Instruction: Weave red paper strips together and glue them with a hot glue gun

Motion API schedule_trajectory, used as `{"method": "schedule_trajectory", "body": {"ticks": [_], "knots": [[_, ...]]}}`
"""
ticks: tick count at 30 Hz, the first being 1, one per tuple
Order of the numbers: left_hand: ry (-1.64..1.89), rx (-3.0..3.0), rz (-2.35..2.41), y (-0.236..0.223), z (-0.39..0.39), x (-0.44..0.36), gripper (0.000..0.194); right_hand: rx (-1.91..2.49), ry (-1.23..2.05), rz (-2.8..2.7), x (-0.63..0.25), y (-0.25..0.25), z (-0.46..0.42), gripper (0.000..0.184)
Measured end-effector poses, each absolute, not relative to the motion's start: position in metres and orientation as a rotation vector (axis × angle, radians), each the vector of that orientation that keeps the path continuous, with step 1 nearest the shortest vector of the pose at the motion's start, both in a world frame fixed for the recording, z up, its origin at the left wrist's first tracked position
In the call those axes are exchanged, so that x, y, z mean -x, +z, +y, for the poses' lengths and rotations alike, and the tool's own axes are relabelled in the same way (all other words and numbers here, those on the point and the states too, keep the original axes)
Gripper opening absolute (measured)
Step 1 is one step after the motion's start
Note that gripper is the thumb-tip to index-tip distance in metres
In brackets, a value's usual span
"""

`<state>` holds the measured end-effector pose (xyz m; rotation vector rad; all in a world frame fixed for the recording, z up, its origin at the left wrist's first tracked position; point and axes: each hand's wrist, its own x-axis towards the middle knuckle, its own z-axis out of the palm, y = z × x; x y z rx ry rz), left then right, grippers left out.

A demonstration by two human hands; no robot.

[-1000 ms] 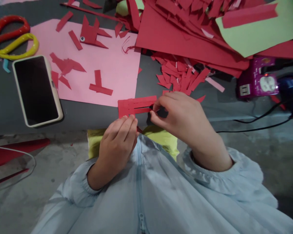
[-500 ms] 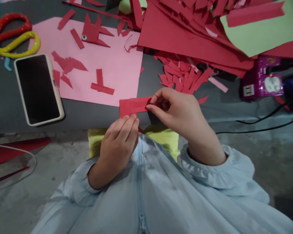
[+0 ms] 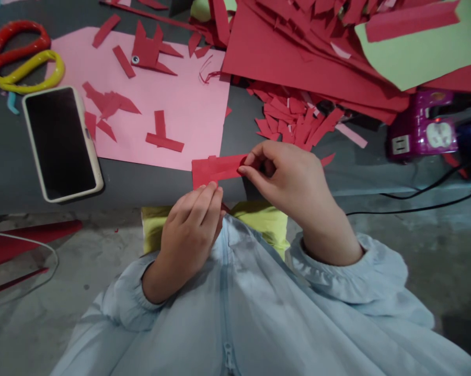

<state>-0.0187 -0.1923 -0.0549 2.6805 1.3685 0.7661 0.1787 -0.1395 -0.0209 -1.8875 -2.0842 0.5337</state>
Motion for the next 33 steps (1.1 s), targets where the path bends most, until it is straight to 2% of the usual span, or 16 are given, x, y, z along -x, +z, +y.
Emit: {"method": "schedule_trajectory", "body": {"ticks": [16, 24, 28, 33], "knots": [[0.723, -2.758, 1.377, -0.0535, -0.1943, 0.0177, 0.038, 1.882, 0.521, -2.055, -0.1819, -0.0226, -0.1407, 0.003], [0.724, -2.760, 1.366, -0.0511, -0.1960, 0.0187, 0.024, 1.895, 0.509, -2.110, -0.1824, -0.0183, -0.1396, 0.004], [0.747, -2.759, 1.373, -0.0506, -0.1964, 0.0177, 0.016, 1.885, 0.390, -2.174, -0.1809, -0.0159, -0.1413, 0.012], [0.733, -2.766, 1.359, -0.0484, -0.1962, 0.0178, 0.013, 1.747, 0.205, -2.372, -0.1742, -0.0173, -0.1441, 0.036]]}}
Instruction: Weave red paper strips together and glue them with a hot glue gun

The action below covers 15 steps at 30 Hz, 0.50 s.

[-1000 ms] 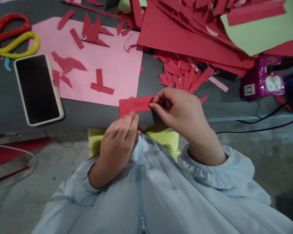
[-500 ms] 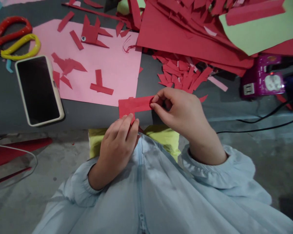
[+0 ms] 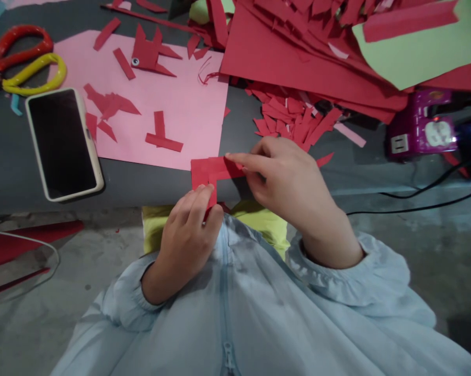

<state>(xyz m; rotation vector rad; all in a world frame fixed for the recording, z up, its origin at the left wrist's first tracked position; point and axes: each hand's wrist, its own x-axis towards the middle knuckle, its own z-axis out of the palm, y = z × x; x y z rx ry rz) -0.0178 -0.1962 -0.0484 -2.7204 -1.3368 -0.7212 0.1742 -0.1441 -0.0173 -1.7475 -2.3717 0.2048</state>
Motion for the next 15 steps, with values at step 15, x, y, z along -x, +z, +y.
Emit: {"method": "schedule_trajectory", "body": {"ticks": [15], "knots": [[-0.719, 2.709, -1.360, -0.0450, -0.1992, 0.0197, 0.015, 1.627, 0.248, -2.575, -0.1741, -0.0209, -0.1458, 0.051]]}}
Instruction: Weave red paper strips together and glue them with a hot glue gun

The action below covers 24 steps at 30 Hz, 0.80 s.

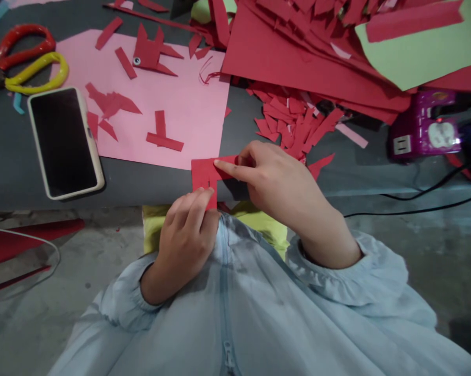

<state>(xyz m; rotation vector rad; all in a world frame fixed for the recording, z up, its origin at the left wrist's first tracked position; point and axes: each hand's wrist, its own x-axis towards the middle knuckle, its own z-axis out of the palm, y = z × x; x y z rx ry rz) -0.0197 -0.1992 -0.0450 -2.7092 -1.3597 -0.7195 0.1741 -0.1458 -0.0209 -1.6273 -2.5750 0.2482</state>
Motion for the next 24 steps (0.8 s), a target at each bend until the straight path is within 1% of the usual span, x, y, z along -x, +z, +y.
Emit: {"method": "schedule_trajectory", "body": {"ticks": [3, 8, 11, 13, 17, 24], "knots": [[-0.703, 2.720, -1.365, -0.043, -0.200, 0.022, 0.011, 1.642, 0.242, -2.592, -0.174, -0.020, -0.147, 0.053], [-0.669, 2.721, -1.370, -0.041, -0.200, 0.033, 0.019, 1.665, 0.255, -2.615, -0.173, -0.018, -0.148, 0.052], [-0.630, 2.681, -1.376, -0.040, -0.199, 0.043, 0.010, 1.649, 0.251, -2.619, -0.174, -0.018, -0.147, 0.050], [-0.652, 2.666, -1.353, -0.040, -0.198, 0.050, 0.005, 1.639, 0.240, -2.626, -0.174, -0.018, -0.147, 0.049], [-0.706, 2.673, -1.259, -0.042, -0.196, 0.058, 0.009, 1.649, 0.199, -2.661, -0.172, -0.017, -0.148, 0.050], [-0.817, 2.614, -1.208, -0.044, -0.192, 0.061, 0.007, 1.667, 0.137, -2.663, -0.170, -0.017, -0.148, 0.053]]}}
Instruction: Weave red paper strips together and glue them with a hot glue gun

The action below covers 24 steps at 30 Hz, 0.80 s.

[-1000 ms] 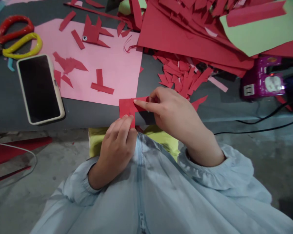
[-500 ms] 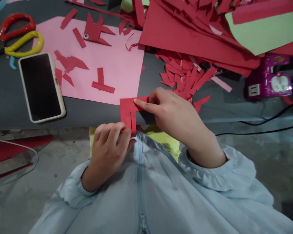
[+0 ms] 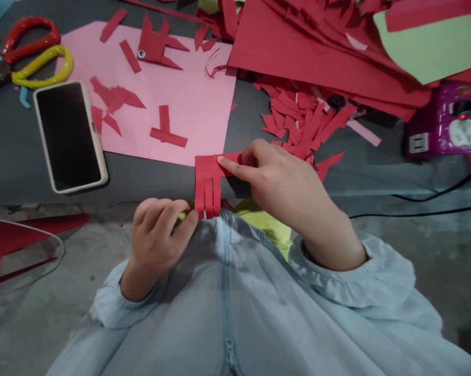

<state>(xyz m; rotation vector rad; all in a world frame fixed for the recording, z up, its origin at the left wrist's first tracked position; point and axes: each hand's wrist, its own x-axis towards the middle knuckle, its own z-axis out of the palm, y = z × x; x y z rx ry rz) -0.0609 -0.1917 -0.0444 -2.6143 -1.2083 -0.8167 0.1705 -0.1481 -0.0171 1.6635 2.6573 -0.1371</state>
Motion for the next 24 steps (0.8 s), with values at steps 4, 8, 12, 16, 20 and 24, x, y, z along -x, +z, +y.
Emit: {"method": "schedule_trajectory", "body": {"ticks": [4, 8, 12, 16, 20, 24], "knots": [[-0.771, 2.602, -1.215, -0.044, -0.191, 0.061, 0.008, -1.695, -0.220, 2.651, -0.171, -0.019, -0.148, 0.049], [-0.713, 2.651, -1.213, -0.044, -0.193, 0.057, 0.017, -1.734, -0.294, 2.643, -0.171, -0.019, -0.149, 0.046], [-0.727, 2.697, -1.146, -0.045, -0.192, 0.051, 0.020, -1.745, -0.319, 2.636, -0.171, -0.018, -0.149, 0.047], [-0.759, 2.696, -1.102, -0.044, -0.189, 0.047, 0.013, -1.750, -0.333, 2.623, -0.170, -0.017, -0.149, 0.044], [-0.793, 2.672, -1.084, -0.043, -0.188, 0.046, 0.010, -1.704, -0.254, 2.599, -0.170, -0.016, -0.148, 0.049], [-0.829, 2.675, -1.069, -0.043, -0.188, 0.047, 0.013, -1.697, -0.252, 2.563, -0.168, -0.014, -0.148, 0.053]]}}
